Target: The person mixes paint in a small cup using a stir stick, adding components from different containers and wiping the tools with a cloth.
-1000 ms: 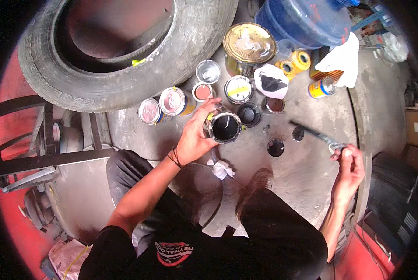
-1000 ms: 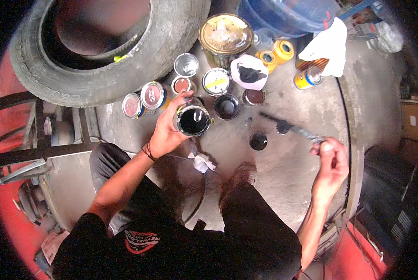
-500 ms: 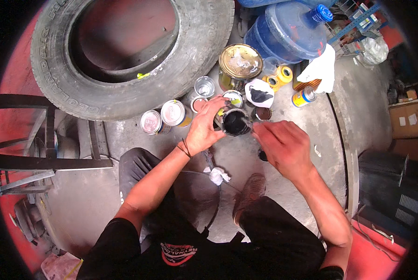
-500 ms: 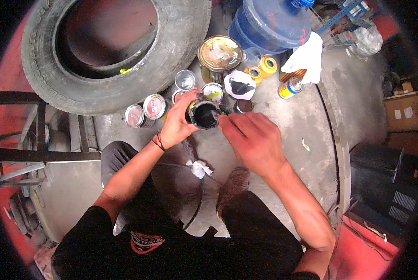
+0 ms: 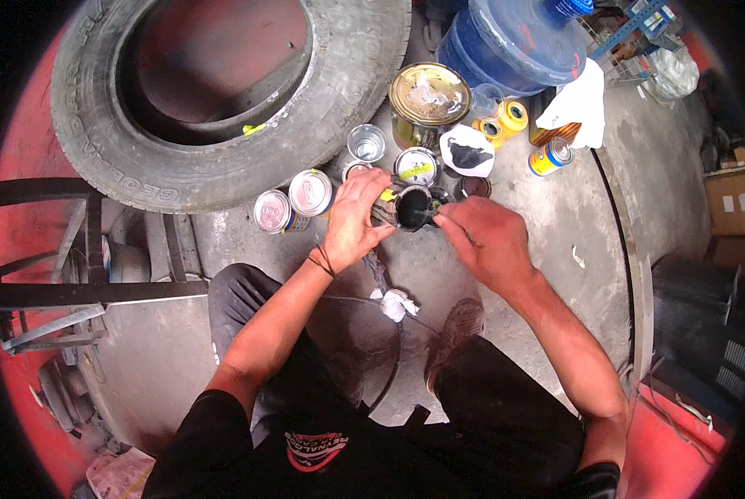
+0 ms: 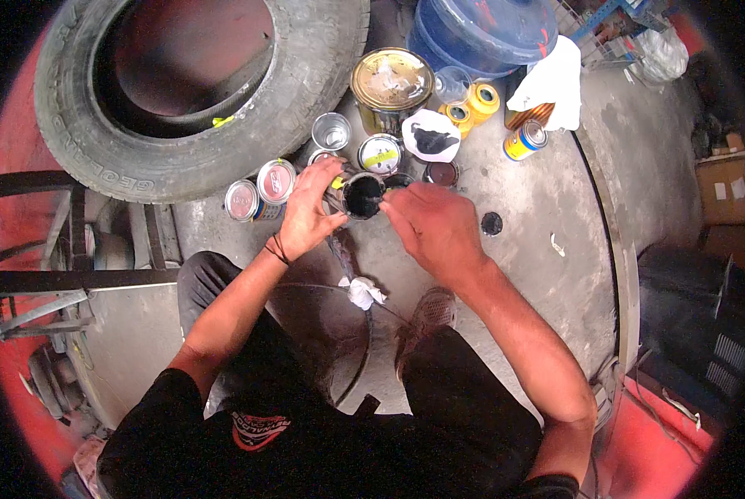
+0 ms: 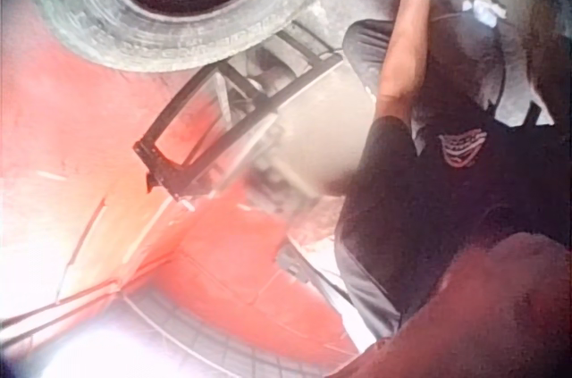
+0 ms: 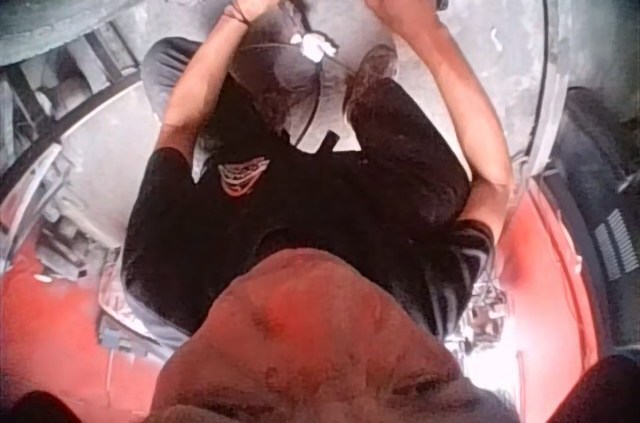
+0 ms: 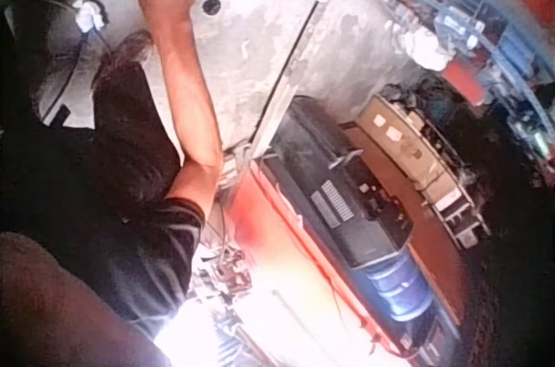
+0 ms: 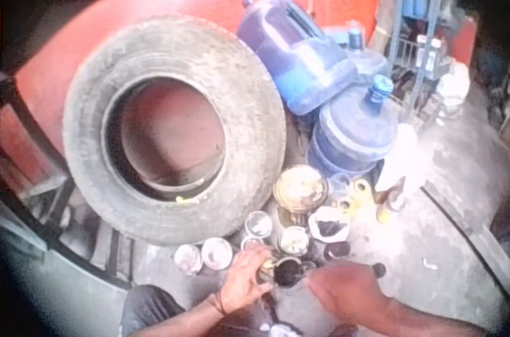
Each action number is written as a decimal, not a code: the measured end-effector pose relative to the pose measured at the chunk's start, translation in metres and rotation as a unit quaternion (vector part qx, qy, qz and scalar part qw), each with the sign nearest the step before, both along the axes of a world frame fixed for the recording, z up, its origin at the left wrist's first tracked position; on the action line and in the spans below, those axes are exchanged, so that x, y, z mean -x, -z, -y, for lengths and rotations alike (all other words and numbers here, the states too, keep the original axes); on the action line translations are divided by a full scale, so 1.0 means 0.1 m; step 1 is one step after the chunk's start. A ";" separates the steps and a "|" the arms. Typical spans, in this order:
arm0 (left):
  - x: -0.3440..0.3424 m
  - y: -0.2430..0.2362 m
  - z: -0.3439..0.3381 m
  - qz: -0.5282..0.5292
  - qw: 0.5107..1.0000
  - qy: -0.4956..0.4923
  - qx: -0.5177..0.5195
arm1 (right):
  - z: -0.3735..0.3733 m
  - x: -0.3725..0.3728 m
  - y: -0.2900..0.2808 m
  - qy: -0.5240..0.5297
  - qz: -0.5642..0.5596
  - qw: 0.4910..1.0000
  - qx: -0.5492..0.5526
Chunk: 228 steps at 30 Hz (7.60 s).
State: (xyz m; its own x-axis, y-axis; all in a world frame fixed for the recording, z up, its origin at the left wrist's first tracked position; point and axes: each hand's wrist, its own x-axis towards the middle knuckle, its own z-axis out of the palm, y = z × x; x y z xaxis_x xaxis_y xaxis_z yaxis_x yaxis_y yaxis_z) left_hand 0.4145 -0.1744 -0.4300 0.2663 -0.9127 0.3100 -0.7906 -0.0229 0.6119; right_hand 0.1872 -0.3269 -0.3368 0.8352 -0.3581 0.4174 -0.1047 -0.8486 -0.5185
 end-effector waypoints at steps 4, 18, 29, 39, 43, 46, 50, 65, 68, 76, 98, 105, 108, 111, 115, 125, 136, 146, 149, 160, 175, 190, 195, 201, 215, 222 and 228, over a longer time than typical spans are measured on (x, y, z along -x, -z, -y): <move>-0.01 0.03 0.02 -0.047 0.999 -0.005 0.007 | 0.05 -0.03 -0.04 -0.008 0.026 0.998 0.055; 0.03 0.00 0.19 -0.021 0.997 -0.014 0.067 | -0.02 -0.10 -0.16 0.006 -0.013 0.995 0.095; 0.12 -0.07 0.21 0.061 0.995 -0.083 0.016 | -0.01 0.02 0.25 0.096 -0.033 0.968 -0.230; -0.03 -0.06 0.13 -0.051 0.988 -0.145 0.030 | 0.39 0.11 0.23 0.177 0.001 0.816 -0.551; 0.01 -0.09 0.14 -0.090 0.986 -0.138 0.026 | 0.47 0.13 0.14 0.168 0.026 0.814 -0.555; 0.01 -0.10 0.14 -0.115 0.983 -0.134 0.047 | 0.49 0.14 0.10 0.171 0.041 0.813 -0.555; 0.00 -0.10 0.12 -0.111 0.986 -0.109 0.056 | 0.51 0.19 0.14 0.158 0.052 0.819 -0.549; 0.25 -0.05 0.21 -0.045 0.995 -0.083 0.007 | 0.14 0.28 -0.29 0.156 0.046 0.977 -0.138; 0.30 -0.16 0.19 0.003 0.998 -0.066 -0.006 | 0.11 0.18 -0.17 0.073 0.048 0.996 0.028; 0.30 -0.30 0.19 0.065 0.997 -0.043 0.011 | 0.13 0.13 0.14 0.032 0.015 0.998 0.047; 0.20 0.04 0.31 0.110 0.986 -0.108 -0.055 | 0.58 0.84 0.57 0.256 -0.022 0.820 -0.511; 0.15 0.10 0.27 0.114 0.985 -0.116 -0.061 | 0.31 0.65 0.07 0.219 -0.011 0.963 -0.157; 0.18 0.10 0.30 0.113 0.985 -0.115 -0.062 | 0.24 0.64 -0.05 0.168 -0.028 0.983 -0.070; 0.20 0.09 0.32 0.112 0.985 -0.115 -0.064 | 0.18 0.63 -0.12 0.122 -0.035 0.992 0.003; 0.20 0.08 0.32 0.125 0.984 -0.110 -0.061 | 0.13 0.61 -0.13 0.111 -0.035 0.993 0.028; 0.18 0.20 0.28 0.149 0.982 -0.108 -0.029 | 0.32 0.87 0.91 0.323 -0.027 0.829 -0.457; 0.31 0.02 0.35 0.101 0.992 -0.064 -0.045 | 0.21 0.46 0.70 0.247 0.035 0.861 -0.444; 0.28 -0.08 0.30 0.082 0.995 -0.055 -0.012 | 0.18 0.24 0.42 0.024 0.004 1.000 0.010; 0.27 -0.05 0.29 0.085 0.995 -0.051 -0.016 | 0.11 0.21 0.39 0.054 0.013 0.992 -0.110; 0.25 0.04 0.25 0.080 0.996 -0.051 -0.006 | 0.09 0.21 0.24 0.019 0.033 0.999 0.028; 0.30 0.06 0.25 0.075 0.996 -0.037 -0.012 | 0.15 0.16 0.24 -0.008 0.014 0.992 0.128; 0.27 0.10 0.34 0.130 0.988 -0.073 -0.041 | 0.08 0.50 1.01 0.203 0.012 0.657 -0.726; 0.17 0.20 0.38 0.108 0.989 -0.094 -0.028 | 0.21 0.72 0.98 0.221 0.029 0.678 -0.700; 0.14 0.19 0.37 0.108 0.984 -0.134 -0.043 | 0.34 0.92 0.84 0.257 0.028 0.738 -0.623; 0.12 0.06 0.10 0.018 0.985 -0.171 -0.021 | 0.37 0.15 0.93 0.039 -0.100 0.994 0.003; 0.00 0.06 -0.13 0.025 0.982 -0.185 -0.026 | 0.42 0.02 1.25 -0.030 -0.203 0.978 0.041; -0.01 0.08 -0.16 0.025 0.981 -0.190 -0.030 | 0.48 -0.02 1.27 -0.003 -0.160 0.987 0.012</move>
